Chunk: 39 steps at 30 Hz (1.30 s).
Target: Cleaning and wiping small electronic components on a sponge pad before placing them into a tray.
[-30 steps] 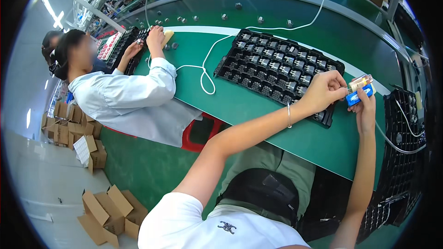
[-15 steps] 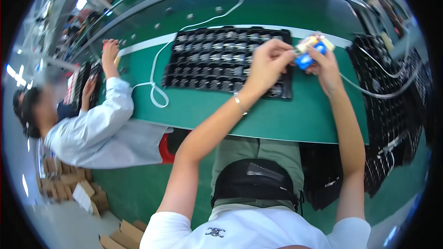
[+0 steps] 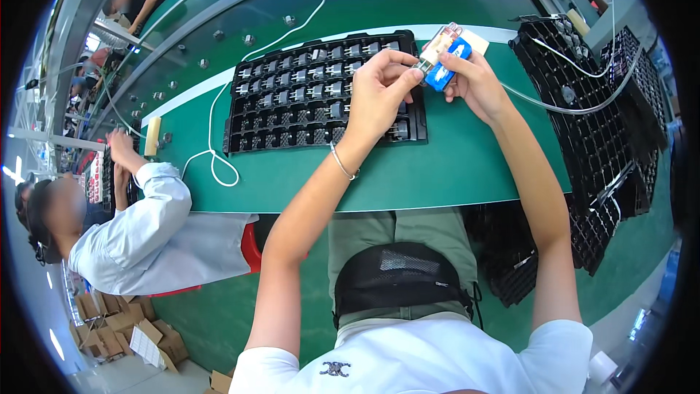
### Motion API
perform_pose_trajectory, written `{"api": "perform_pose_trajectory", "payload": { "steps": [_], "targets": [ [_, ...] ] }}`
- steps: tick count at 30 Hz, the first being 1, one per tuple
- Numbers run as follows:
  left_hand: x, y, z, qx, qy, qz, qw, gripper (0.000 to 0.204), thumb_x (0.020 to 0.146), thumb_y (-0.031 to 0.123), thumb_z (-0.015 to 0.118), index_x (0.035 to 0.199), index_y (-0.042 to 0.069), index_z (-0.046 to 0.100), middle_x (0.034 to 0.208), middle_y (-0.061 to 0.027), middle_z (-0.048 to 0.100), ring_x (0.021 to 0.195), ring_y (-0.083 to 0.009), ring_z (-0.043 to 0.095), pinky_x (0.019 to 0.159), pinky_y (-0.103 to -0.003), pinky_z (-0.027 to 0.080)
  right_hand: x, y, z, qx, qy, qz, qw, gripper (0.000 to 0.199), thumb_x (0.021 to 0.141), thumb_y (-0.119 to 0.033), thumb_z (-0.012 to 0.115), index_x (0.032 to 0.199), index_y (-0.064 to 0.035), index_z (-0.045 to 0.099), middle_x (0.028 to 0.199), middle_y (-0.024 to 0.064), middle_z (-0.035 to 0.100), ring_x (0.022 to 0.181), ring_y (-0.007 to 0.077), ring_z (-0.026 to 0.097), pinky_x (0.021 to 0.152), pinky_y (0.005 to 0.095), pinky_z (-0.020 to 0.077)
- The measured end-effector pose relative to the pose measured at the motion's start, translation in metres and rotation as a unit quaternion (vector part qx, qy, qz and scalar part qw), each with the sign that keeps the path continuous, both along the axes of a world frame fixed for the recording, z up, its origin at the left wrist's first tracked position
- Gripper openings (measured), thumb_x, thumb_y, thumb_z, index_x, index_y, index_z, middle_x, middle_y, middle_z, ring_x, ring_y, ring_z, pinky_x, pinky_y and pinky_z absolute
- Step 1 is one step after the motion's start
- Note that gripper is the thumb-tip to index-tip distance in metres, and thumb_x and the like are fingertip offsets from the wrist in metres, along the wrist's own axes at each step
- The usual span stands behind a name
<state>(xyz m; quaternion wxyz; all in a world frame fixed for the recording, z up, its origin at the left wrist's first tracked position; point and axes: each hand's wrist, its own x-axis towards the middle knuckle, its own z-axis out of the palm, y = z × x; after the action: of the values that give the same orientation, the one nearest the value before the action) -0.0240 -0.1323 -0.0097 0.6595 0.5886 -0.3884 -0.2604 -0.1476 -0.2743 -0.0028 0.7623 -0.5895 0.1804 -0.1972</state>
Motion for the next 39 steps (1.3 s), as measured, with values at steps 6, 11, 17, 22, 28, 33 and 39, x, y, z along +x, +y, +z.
{"api": "perform_pose_trajectory", "payload": {
  "steps": [6,11,17,22,28,33,39],
  "targets": [
    [-0.003,0.001,0.000,-0.025,-0.063,0.014,0.998,0.022,0.086,0.012,0.070,0.102,-0.001,0.063,0.077,-0.0068,0.071,0.062,-0.0062,0.060,0.055,-0.022,0.049,-0.003,-0.002,0.000,0.014,0.006,0.036,0.999,0.038,0.088,-0.032,0.067,0.109,-0.0015,0.057,0.079,0.0022,0.061,0.056,0.0063,0.055,0.048,0.0211,0.0474],
    [0.002,0.005,0.007,-0.020,-0.033,-0.017,0.999,0.023,0.085,0.013,0.070,0.102,0.000,0.063,0.076,-0.0065,0.071,0.062,-0.0060,0.059,0.055,-0.022,0.048,-0.004,0.011,0.006,-0.009,0.016,0.027,0.999,0.038,0.092,-0.028,0.062,0.119,-0.0010,0.056,0.081,0.0018,0.062,0.055,0.0051,0.054,0.046,0.0199,0.0467],
    [0.013,0.008,0.012,0.016,-0.153,-0.016,0.988,0.029,0.083,0.018,0.074,0.105,0.001,0.064,0.074,-0.0052,0.069,0.062,-0.0077,0.059,0.058,-0.022,0.047,-0.011,0.005,0.000,-0.028,0.009,0.024,0.999,0.037,0.093,-0.028,0.060,0.120,-0.0014,0.055,0.088,0.0026,0.063,0.063,0.0057,0.058,0.052,0.0192,0.0478],
    [0.054,0.037,0.045,0.263,-0.459,0.238,0.815,0.042,0.077,0.046,0.073,0.071,0.005,0.067,0.068,-0.0127,0.067,0.065,-0.0313,0.066,0.057,-0.041,0.050,-0.019,-0.032,0.001,-0.161,-0.007,-0.184,0.970,0.045,0.090,-0.026,0.064,0.123,0.0030,0.055,0.097,0.0073,0.065,0.075,0.0078,0.062,0.063,0.0216,0.0499],
    [0.084,0.060,0.037,0.498,-0.496,0.227,0.674,0.043,0.074,0.044,0.076,0.083,0.002,0.069,0.088,-0.0169,0.070,0.084,-0.0353,0.068,0.071,-0.044,0.054,-0.026,-0.060,-0.004,-0.489,0.113,-0.309,0.807,0.045,0.081,-0.022,0.073,0.117,0.0018,0.061,0.103,0.0135,0.069,0.092,0.0142,0.065,0.082,0.0277,0.0502],
    [0.067,0.055,0.033,0.502,-0.504,0.211,0.671,0.036,0.075,0.036,0.077,0.083,0.002,0.067,0.087,-0.0164,0.069,0.087,-0.0357,0.068,0.071,-0.046,0.054,-0.021,-0.052,-0.008,-0.508,0.108,-0.309,0.797,0.045,0.078,-0.029,0.076,0.111,-0.0022,0.063,0.086,0.0105,0.069,0.072,0.0141,0.065,0.068,0.0281,0.0508],
    [0.089,0.057,0.019,0.468,-0.466,0.209,0.721,0.028,0.071,0.029,0.071,0.072,0.002,0.066,0.083,-0.0175,0.068,0.082,-0.0358,0.066,0.071,-0.045,0.053,-0.019,-0.040,-0.009,-0.518,0.126,-0.279,0.799,0.042,0.077,-0.030,0.075,0.108,-0.0031,0.064,0.075,0.0064,0.066,0.061,0.0112,0.060,0.060,0.0253,0.0477]
  ]
}}
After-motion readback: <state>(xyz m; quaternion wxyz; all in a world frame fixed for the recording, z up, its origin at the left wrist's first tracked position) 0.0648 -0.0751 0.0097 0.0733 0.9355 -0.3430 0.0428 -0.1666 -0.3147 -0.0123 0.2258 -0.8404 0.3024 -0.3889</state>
